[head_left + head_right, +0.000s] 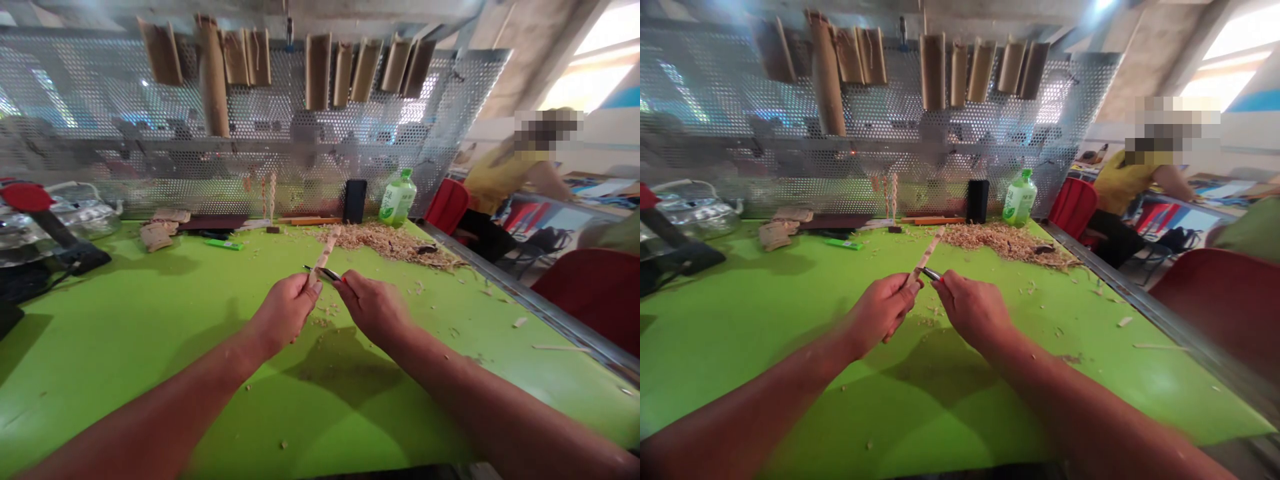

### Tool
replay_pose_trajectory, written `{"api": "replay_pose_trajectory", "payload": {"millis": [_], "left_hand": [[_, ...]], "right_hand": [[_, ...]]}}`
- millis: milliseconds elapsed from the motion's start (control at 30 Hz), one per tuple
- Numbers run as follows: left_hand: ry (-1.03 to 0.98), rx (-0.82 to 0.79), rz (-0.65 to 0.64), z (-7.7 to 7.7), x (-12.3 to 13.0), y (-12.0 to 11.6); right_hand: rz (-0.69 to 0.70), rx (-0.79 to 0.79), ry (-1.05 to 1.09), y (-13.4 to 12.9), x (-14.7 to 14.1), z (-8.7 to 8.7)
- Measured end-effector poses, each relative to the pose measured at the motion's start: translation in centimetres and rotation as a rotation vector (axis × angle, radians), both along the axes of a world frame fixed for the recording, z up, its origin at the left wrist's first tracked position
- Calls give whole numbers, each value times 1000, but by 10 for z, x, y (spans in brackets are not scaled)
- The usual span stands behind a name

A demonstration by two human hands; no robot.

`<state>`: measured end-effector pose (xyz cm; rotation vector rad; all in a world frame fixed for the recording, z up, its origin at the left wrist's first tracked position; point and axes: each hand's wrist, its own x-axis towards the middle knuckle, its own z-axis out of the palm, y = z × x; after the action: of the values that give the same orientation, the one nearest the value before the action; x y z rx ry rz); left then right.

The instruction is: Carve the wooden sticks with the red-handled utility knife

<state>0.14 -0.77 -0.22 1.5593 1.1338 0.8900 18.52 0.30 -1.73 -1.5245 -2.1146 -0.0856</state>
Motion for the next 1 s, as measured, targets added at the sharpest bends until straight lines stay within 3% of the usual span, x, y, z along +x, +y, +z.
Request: {"api": "replay_pose_trajectory", "payload": {"millis": [133,300,1000], "left_hand": [[62,35,6,-1,-1,1],[285,188,93,5,1,0],[351,294,49,9,-1,-5]], "right_hand": [[-52,25,-80,-2,-2,1],[-68,-50,-100,-5,-4,3],[277,-476,510,0,0,0]]}}
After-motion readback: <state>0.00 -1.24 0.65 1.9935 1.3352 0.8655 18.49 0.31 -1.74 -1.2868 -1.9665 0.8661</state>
